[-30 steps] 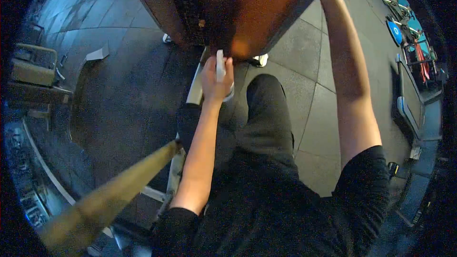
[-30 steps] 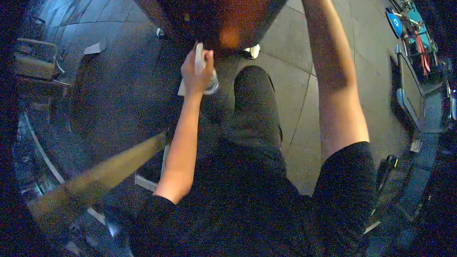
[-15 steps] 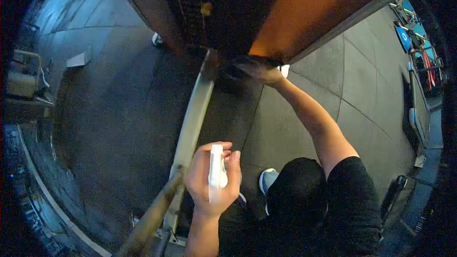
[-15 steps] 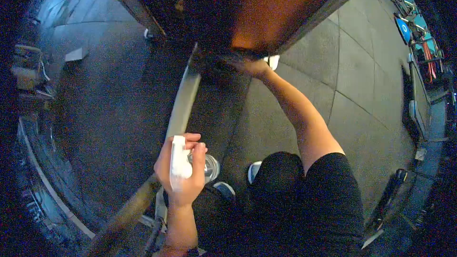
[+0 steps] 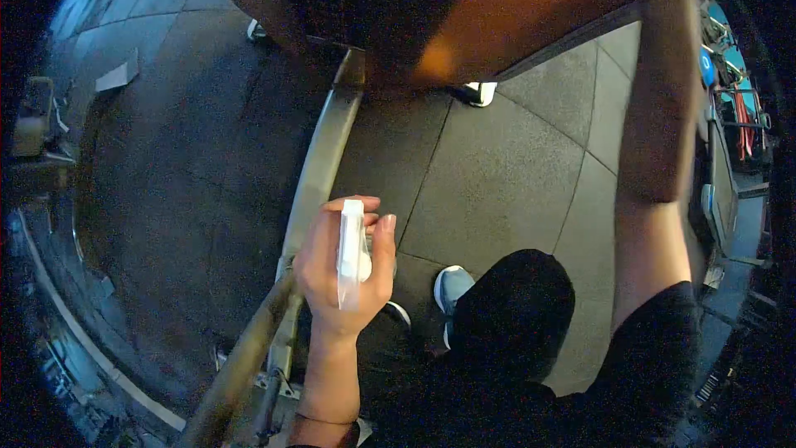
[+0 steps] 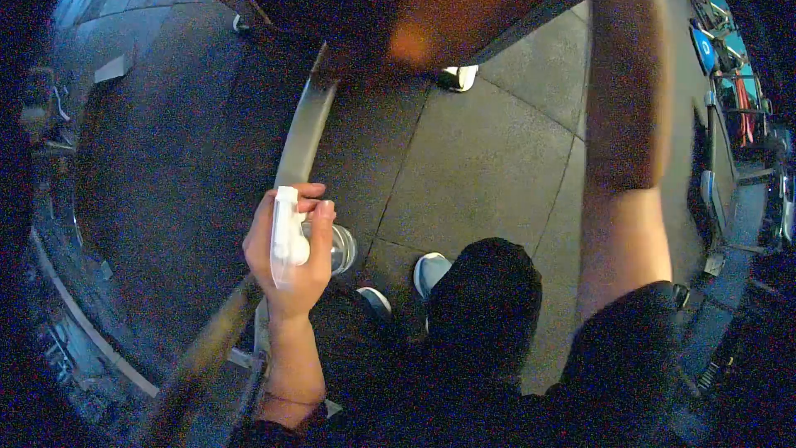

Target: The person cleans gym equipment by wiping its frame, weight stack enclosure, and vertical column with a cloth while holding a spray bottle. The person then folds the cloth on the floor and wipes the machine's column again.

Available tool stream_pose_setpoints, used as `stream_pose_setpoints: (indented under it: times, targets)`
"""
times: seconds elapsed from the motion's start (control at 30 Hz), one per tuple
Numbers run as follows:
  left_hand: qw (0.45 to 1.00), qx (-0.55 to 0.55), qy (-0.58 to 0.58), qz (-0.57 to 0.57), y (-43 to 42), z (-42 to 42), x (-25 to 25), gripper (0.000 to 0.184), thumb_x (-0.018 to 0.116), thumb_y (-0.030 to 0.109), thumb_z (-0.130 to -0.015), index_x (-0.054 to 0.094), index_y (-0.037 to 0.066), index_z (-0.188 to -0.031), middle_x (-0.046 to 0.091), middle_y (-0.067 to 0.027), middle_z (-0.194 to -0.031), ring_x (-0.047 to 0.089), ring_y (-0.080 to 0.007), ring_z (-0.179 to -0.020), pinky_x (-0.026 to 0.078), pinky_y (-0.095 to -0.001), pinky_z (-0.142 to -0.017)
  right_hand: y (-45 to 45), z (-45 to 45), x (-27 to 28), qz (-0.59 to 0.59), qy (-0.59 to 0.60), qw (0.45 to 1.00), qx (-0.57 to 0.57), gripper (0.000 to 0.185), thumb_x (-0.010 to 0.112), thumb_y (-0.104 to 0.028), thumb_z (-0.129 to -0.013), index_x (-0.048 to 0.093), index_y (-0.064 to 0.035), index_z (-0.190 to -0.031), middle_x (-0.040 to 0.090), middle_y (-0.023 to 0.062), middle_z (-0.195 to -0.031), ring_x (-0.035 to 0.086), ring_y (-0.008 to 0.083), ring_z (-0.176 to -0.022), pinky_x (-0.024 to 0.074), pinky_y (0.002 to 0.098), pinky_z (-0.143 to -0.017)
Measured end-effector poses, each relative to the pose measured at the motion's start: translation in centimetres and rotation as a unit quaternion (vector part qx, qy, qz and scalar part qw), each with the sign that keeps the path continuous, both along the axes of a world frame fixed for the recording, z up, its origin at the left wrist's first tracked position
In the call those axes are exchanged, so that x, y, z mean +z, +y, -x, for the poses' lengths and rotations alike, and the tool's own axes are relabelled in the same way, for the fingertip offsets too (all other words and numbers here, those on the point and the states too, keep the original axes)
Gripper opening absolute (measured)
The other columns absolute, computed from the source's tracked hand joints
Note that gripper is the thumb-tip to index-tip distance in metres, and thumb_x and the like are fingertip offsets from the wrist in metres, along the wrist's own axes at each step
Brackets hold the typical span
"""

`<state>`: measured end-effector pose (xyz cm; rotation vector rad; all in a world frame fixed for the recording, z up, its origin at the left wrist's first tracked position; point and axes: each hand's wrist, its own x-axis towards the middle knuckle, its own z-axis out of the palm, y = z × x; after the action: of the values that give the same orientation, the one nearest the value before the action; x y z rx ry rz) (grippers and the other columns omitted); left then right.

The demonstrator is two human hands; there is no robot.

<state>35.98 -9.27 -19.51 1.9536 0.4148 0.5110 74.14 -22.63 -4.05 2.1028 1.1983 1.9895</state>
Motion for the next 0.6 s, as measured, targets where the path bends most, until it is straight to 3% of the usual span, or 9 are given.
stream_pose_setpoints:
  times: [0.1,0.17,0.2,0.27,0.4,0.43,0.53,0.57,0.6]
  targets:
    - [0.999,-0.011,-0.01,-0.033,-0.1,0.1,0.5,0.01,0.073,0.002,-0.091,0.064,-0.001,-0.096,0.073,-0.0108,-0.096,0.072,-0.0176,-0.072,0.056,-0.0298,-0.066,1.7,2.2,-9.3,0.056,0.147,0.986,-0.062,0.034,0.054,-0.035,-0.102,0.066,-0.0123,-0.125,0.072,0.0149,-0.109,0.07,0.0365,-0.09,0.0561,0.0536,-0.076]
    - [0.999,-0.001,-0.007,-0.035,0.0,0.5,0.6,0.01,0.072,0.001,-0.09,0.065,-0.001,-0.097,0.073,-0.0109,-0.095,0.073,-0.0179,-0.073,0.056,-0.0298,-0.066,3.9,4.0,-18.0,0.226,0.418,0.866,-0.154,0.032,0.053,-0.032,-0.103,0.066,-0.0125,-0.124,0.072,0.0146,-0.108,0.069,0.0375,-0.09,0.055,0.0543,-0.077]
    - [0.999,0.004,-0.008,-0.032,-0.1,0.9,0.6,0.01,0.072,0.001,-0.09,0.066,-0.001,-0.098,0.073,-0.011,-0.095,0.073,-0.0182,-0.073,0.056,-0.0297,-0.066,3.8,4.2,-21.2,0.225,0.419,0.867,-0.149,0.032,0.053,-0.032,-0.103,0.066,-0.0125,-0.124,0.072,0.0146,-0.108,0.069,0.0375,-0.09,0.055,0.0543,-0.077]
    - [0.999,0.007,-0.007,-0.034,-0.1,1.6,0.9,0.016,0.076,0.002,-0.088,0.066,-0.001,-0.1,0.072,-0.0112,-0.096,0.072,-0.0193,-0.073,0.057,-0.0301,-0.066,2.5,4.5,-33.4,0.287,0.521,0.797,0.106,0.054,0.042,-0.024,-0.104,0.043,-0.0246,-0.158,0.027,0.0171,-0.169,0.033,0.0311,-0.153,0.0204,0.0494,-0.128]
    - [0.999,0.028,0.006,-0.034,-0.6,2.8,1.3,0.013,0.072,0.001,-0.089,0.068,-0.002,-0.101,0.072,-0.0111,-0.093,0.073,-0.0178,-0.074,0.056,-0.0293,-0.067,-0.6,3.9,-45.8,0.449,0.256,0.856,0.019,0.057,0.035,-0.026,-0.106,0.032,-0.0172,-0.162,0.027,0.0083,-0.17,0.032,0.0289,-0.154,0.0265,0.0437,-0.128]
    - [0.999,0.028,-0.002,-0.045,-0.5,3.2,1.3,0.014,0.07,-0.001,-0.09,0.068,-0.003,-0.103,0.072,-0.0107,-0.093,0.072,-0.0163,-0.074,0.056,-0.0285,-0.067,-1.3,4.6,-45.3,0.495,0.13,0.858,-0.042,0.057,0.034,-0.026,-0.107,0.031,-0.0144,-0.162,0.028,0.0078,-0.17,0.033,0.029,-0.153,0.0276,0.0432,-0.127]
    - [0.999,0.026,-0.004,-0.03,-0.2,3.4,0.9,0.014,0.069,-0.002,-0.091,0.067,-0.003,-0.105,0.071,-0.0103,-0.095,0.072,-0.015,-0.075,0.056,-0.0275,-0.066,-4.2,3.6,-40.4,0.437,0.101,0.893,0.031,0.056,0.035,-0.023,-0.107,0.031,-0.0129,-0.162,0.031,0.0084,-0.168,0.037,0.0294,-0.151,0.0318,0.0428,-0.126]
    - [0.999,0.024,0.002,-0.029,-0.2,3.3,0.8,0.013,0.067,-0.003,-0.093,0.066,-0.004,-0.106,0.071,-0.0104,-0.097,0.071,-0.0148,-0.075,0.056,-0.0268,-0.066,-3.4,5.5,-30.7,0.527,0.444,0.724,-0.002,0.057,0.037,-0.026,-0.106,0.031,-0.0123,-0.162,0.032,0.0092,-0.168,0.039,0.0306,-0.15,0.0345,0.0436,-0.124]
    - [0.999,0.022,-0.004,-0.027,-0.2,3.2,0.8,0.013,0.067,-0.003,-0.093,0.066,-0.004,-0.106,0.071,-0.0104,-0.097,0.071,-0.0148,-0.075,0.056,-0.0268,-0.066,-2.5,7.5,-20.9,0.454,0.708,0.525,-0.128,0.059,0.04,-0.028,-0.106,0.031,-0.0116,-0.161,0.033,0.01,-0.167,0.041,0.0318,-0.148,0.0372,0.0444,-0.122]
